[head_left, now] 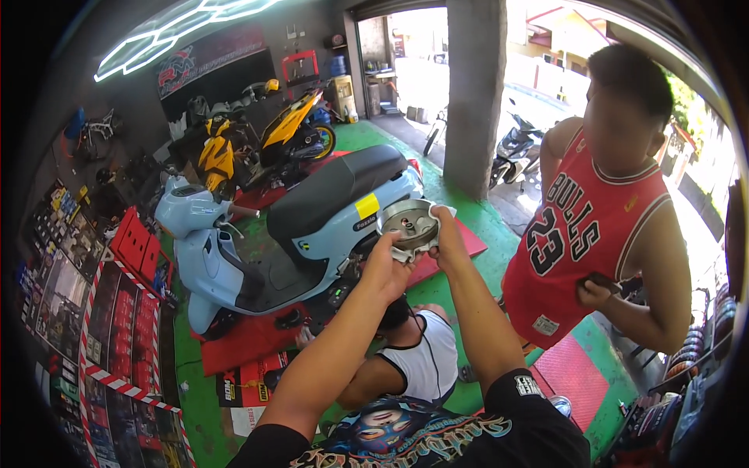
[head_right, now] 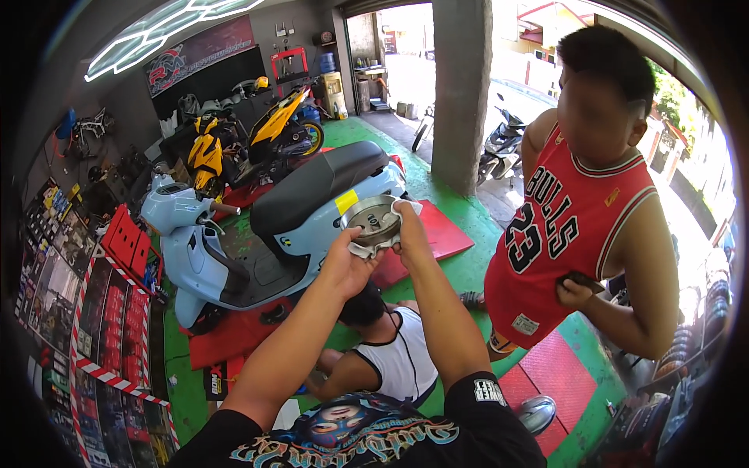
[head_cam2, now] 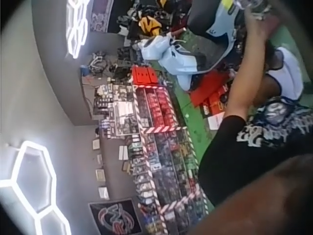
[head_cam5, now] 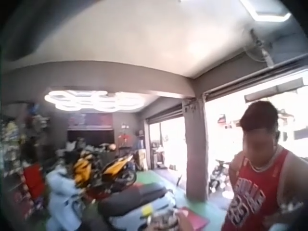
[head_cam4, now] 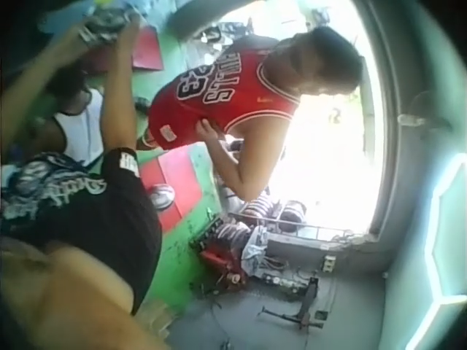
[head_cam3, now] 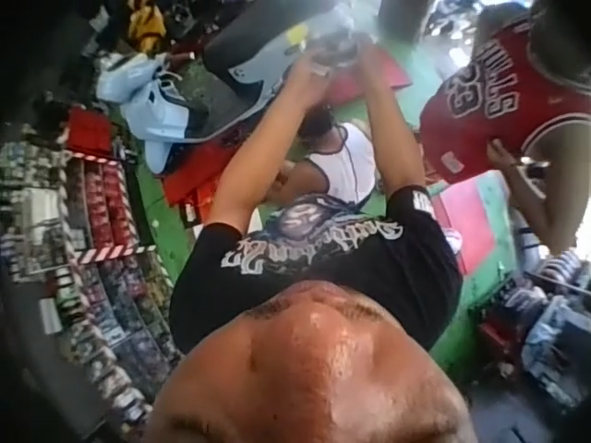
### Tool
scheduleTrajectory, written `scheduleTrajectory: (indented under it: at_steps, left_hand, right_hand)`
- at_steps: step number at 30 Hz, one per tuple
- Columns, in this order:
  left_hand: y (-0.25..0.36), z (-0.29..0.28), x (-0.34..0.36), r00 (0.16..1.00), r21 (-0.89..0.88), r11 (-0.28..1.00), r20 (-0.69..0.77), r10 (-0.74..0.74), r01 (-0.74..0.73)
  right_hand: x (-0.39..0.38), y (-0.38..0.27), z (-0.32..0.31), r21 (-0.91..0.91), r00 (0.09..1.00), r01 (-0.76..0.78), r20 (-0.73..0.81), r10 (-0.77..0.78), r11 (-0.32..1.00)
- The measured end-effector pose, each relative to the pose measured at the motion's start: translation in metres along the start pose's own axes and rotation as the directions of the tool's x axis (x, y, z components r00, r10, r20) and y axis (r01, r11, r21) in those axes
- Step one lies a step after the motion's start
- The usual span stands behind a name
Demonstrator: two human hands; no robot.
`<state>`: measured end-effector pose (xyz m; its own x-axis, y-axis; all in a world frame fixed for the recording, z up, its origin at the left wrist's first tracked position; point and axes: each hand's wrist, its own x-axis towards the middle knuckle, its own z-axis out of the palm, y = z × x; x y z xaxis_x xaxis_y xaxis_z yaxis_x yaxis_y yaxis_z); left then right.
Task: Machining a motorcycle clutch bell on a lathe and then inspecting the finished part.
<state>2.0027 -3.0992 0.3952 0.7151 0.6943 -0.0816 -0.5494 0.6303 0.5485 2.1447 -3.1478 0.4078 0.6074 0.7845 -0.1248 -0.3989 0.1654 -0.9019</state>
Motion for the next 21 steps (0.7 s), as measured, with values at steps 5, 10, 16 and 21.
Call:
scheduleTrajectory:
  at_steps: [5,10,16,21]
  left_hand:
    - [0.007,-0.01,0.005,0.999,0.008,0.999,0.008,-0.034,0.034]
    - [0.016,-0.023,0.01,0.999,0.091,0.995,-0.018,-0.05,0.051]
    - [0.009,-0.025,0.021,0.995,0.074,0.997,-0.093,-0.025,0.032]
    - [0.001,-0.034,0.028,0.998,0.008,0.998,-0.035,-0.059,0.06]
  right_hand:
    - [0.006,-0.004,-0.007,-0.018,1.0,-0.023,0.015,0.023,1.0]
    - [0.019,-0.002,-0.017,-0.023,0.994,-0.081,0.078,0.082,0.996]
    - [0.016,0.002,-0.01,-0.042,0.994,-0.092,0.055,0.095,0.995]
    - [-0.004,-0.003,0.003,-0.045,1.0,-0.009,-0.006,0.008,0.999]
